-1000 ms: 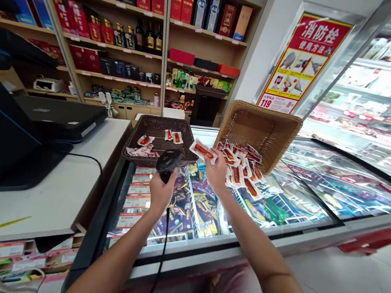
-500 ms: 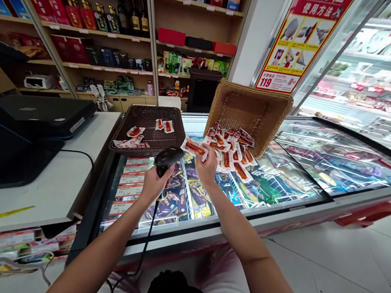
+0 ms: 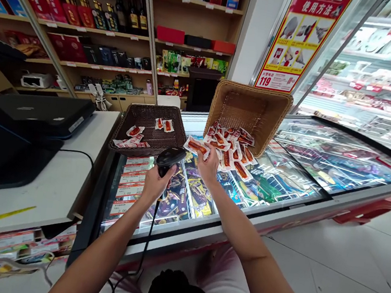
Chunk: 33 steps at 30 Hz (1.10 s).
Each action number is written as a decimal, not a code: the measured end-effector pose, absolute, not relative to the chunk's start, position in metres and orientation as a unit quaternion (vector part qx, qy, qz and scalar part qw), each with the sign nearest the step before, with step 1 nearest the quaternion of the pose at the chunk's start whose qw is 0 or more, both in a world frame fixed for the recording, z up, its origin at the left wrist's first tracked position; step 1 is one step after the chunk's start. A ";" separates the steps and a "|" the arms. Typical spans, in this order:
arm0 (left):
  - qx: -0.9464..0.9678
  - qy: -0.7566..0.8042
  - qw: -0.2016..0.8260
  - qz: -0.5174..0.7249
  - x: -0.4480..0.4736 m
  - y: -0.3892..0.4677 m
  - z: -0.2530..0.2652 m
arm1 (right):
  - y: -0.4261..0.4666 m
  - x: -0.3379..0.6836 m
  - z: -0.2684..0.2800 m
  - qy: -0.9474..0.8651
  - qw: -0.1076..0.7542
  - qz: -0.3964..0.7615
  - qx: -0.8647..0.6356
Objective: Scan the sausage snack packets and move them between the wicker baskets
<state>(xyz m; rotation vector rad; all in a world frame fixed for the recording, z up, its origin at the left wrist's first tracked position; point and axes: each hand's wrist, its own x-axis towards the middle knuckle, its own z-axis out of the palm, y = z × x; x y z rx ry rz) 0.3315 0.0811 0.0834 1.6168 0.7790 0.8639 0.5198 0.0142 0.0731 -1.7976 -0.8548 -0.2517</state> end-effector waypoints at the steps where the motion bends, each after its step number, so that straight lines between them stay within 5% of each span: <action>1: 0.680 0.327 0.544 0.365 0.331 0.082 0.082 | 0.016 0.524 0.071 -0.356 0.533 -0.111 -0.760; 11: 0.620 0.370 0.580 0.378 0.335 0.088 0.082 | 0.010 0.608 0.085 -0.156 0.483 -0.170 -0.845; 18: 0.577 0.412 0.563 0.425 0.332 0.090 0.077 | 0.072 0.602 0.129 -0.335 0.386 -0.249 -0.822; 27: 0.490 0.425 0.520 0.555 0.327 0.094 0.076 | 0.243 0.527 0.136 -0.528 0.157 -0.037 -0.834; 33: 0.491 0.416 0.505 0.575 0.327 0.087 0.075 | 0.281 0.522 0.109 -0.455 0.144 0.019 -0.879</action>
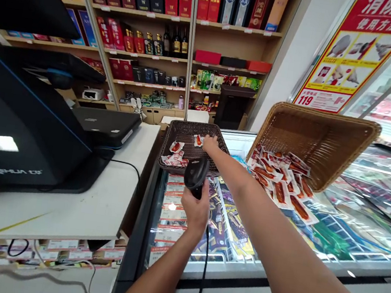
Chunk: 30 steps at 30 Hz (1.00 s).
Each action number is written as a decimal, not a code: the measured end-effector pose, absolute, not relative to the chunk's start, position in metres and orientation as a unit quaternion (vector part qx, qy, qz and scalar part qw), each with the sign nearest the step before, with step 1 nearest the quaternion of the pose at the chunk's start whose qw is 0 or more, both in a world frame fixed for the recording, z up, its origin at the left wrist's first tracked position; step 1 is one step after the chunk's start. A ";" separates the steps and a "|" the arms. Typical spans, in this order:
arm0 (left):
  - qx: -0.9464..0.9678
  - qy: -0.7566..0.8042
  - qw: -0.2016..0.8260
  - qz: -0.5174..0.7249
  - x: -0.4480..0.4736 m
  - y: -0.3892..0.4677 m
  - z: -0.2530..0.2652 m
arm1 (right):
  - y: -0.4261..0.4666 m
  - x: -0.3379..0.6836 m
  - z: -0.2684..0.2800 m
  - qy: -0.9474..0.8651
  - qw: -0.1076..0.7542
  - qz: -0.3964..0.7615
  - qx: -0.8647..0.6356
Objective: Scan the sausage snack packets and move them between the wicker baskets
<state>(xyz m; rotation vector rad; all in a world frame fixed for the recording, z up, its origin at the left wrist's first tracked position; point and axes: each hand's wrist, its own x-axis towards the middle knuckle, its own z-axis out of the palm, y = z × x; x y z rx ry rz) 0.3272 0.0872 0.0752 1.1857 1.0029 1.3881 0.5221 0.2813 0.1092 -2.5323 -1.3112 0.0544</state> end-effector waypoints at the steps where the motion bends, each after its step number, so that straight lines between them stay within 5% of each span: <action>1: 0.493 0.416 0.501 0.577 0.327 0.087 0.075 | 0.282 0.522 0.106 -0.448 0.149 0.020 -0.881; 9: 0.561 0.412 0.457 0.554 0.329 0.086 0.073 | 0.256 0.516 0.133 -0.451 0.197 -0.040 -0.870; 14: 0.609 0.394 0.464 0.508 0.330 0.088 0.074 | 0.165 0.530 0.146 -0.540 0.328 -0.134 -0.763; 21: 0.676 0.353 0.505 0.404 0.334 0.089 0.075 | 0.018 0.542 0.089 -0.529 0.496 -0.260 -0.638; 30: 0.740 0.316 0.489 0.336 0.333 0.081 0.080 | -0.004 0.553 0.061 -0.516 0.490 -0.255 -0.655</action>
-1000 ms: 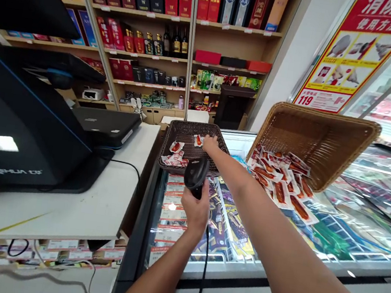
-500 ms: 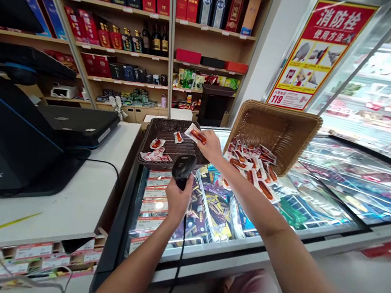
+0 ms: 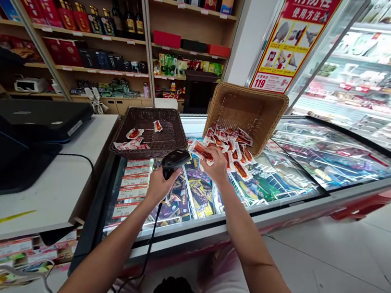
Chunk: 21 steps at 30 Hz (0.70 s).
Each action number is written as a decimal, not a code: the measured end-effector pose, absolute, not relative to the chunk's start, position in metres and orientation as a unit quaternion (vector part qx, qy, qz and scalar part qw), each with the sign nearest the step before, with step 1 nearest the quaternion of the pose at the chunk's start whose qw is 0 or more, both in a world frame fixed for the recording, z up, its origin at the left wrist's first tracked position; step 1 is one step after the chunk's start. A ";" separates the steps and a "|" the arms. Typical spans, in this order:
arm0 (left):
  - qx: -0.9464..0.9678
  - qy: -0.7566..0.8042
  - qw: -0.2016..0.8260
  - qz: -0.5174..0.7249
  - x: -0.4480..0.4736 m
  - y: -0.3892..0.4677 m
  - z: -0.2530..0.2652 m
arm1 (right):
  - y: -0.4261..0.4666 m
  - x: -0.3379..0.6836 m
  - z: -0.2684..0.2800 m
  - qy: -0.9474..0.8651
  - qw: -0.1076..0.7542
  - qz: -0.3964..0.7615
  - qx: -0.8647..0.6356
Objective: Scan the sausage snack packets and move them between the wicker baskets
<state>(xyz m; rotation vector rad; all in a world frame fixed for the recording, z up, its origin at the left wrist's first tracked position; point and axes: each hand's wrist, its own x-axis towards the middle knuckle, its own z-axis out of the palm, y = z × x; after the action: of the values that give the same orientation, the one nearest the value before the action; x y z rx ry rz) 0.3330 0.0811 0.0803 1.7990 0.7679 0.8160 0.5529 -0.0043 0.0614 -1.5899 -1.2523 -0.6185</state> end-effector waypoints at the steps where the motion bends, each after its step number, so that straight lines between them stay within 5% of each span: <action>1: 0.741 0.319 0.489 0.333 0.332 0.081 0.082 | -0.004 0.554 0.061 -0.519 0.484 -0.255 -0.657; 21: 0.733 0.327 0.506 0.316 0.332 0.084 0.087 | 0.009 0.584 0.049 -0.408 0.519 -0.231 -0.715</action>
<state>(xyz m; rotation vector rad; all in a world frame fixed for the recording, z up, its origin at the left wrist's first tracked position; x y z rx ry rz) 0.3316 0.0839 0.0872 1.7673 0.7883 0.7629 0.5840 0.0091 0.0488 -1.7146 -0.9784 -0.5542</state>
